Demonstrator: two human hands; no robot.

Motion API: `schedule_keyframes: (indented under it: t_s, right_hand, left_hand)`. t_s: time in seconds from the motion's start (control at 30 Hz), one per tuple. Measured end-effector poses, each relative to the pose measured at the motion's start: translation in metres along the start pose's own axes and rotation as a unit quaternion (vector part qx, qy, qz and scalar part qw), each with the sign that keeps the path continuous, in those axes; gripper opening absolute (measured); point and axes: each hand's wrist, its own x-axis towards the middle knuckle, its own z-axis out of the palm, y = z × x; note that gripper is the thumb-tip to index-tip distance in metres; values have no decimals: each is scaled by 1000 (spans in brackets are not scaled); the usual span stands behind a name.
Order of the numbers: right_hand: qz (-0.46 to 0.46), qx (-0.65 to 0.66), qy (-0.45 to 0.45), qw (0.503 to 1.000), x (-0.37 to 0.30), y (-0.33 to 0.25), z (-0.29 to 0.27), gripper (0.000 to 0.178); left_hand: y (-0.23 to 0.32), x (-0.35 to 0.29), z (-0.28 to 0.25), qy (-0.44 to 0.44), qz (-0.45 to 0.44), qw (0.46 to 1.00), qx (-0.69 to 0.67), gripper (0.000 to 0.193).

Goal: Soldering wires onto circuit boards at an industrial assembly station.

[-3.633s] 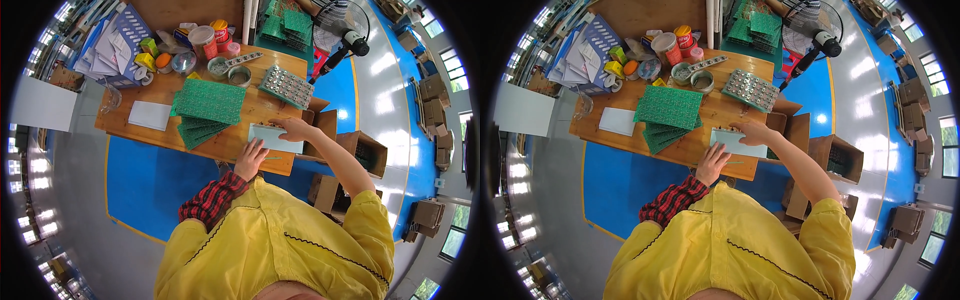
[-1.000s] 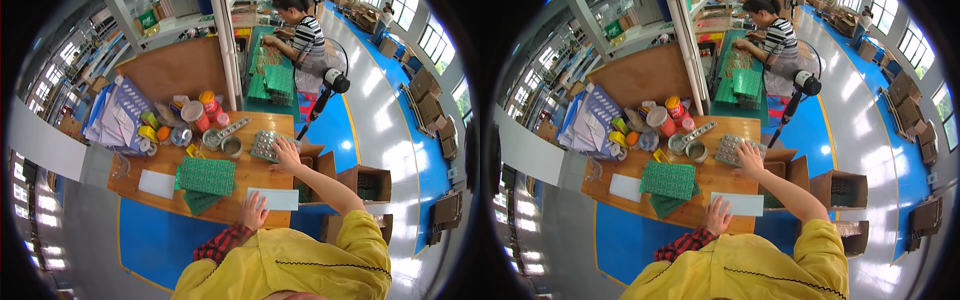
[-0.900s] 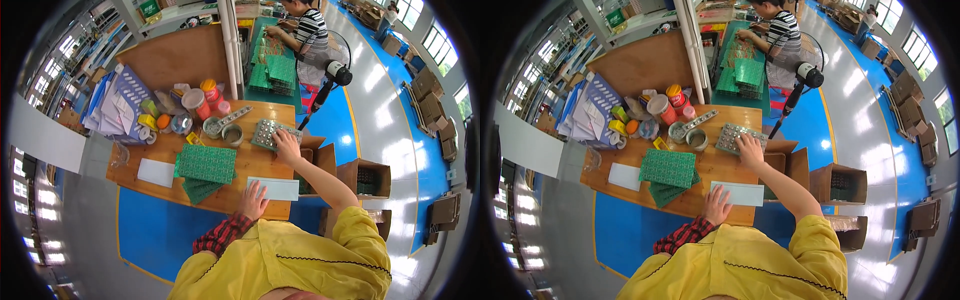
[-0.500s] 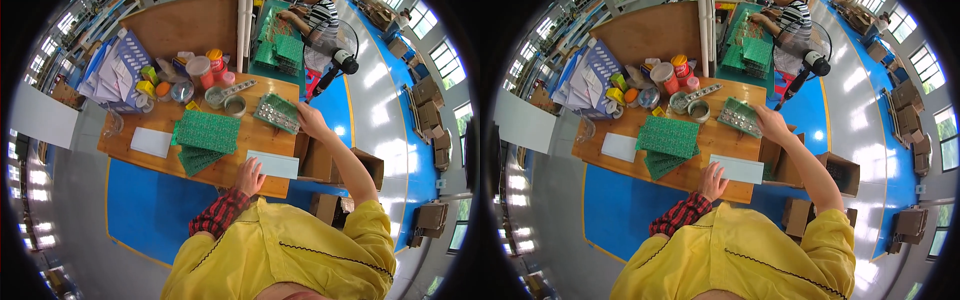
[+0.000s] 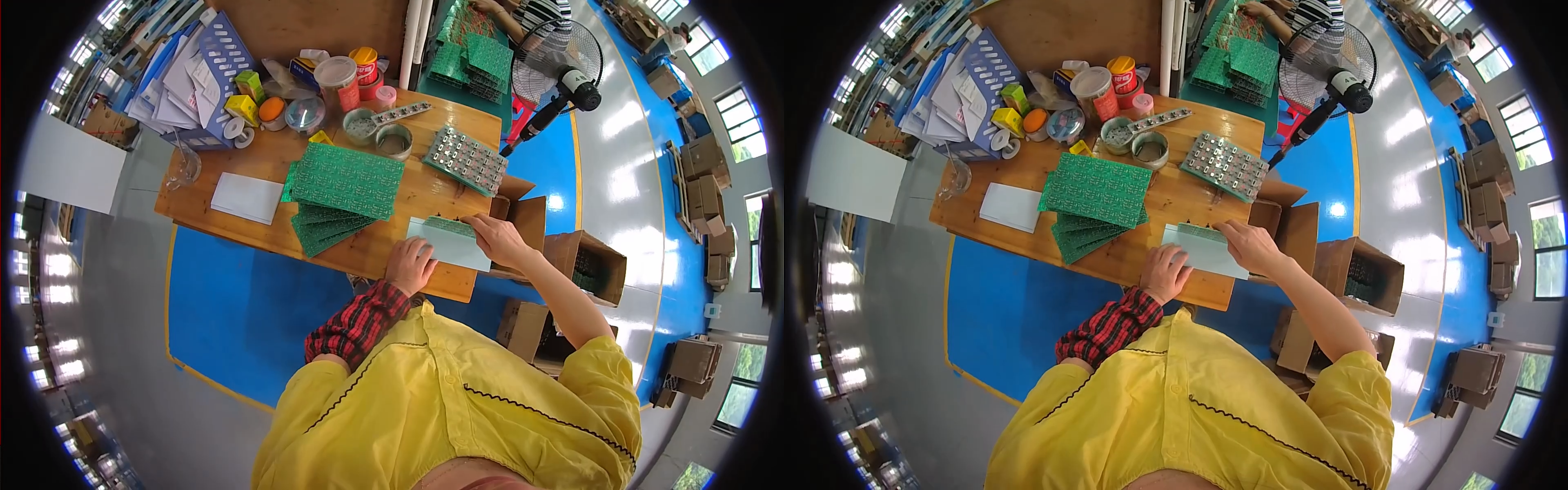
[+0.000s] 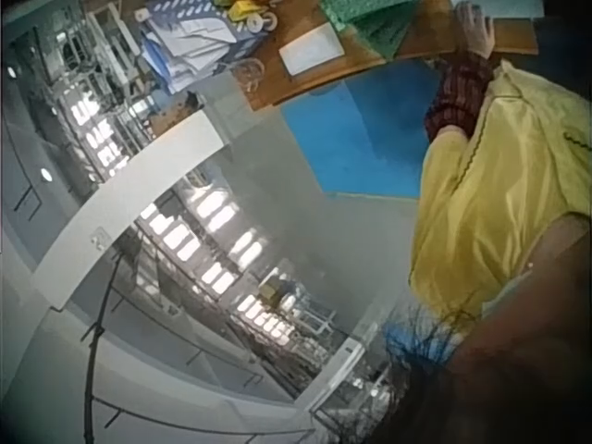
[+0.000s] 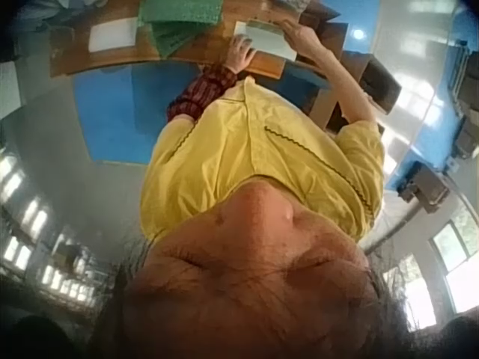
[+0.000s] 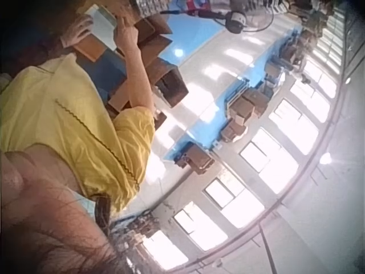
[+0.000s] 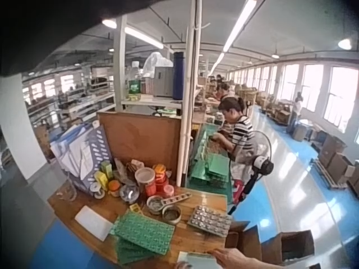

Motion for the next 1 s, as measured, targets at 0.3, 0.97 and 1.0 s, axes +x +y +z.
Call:
schedule_keyframes:
  t_s: [0.3, 0.97, 1.0]
  right_hand:
    - [34, -13, -75, 997, 25, -25, -7, 42]
    - [104, -66, -34, 992, 9, -46, 51, 46]
    - [84, -92, 25, 992, 4, -50, 57, 47]
  left_hand:
    - [-6, -7, 4, -24, -7, 1000, 1, 28]
    - [-8, -43, -12, -63, 4, 994, 88, 39]
    - [-7, -43, -12, -65, 4, 994, 88, 39]
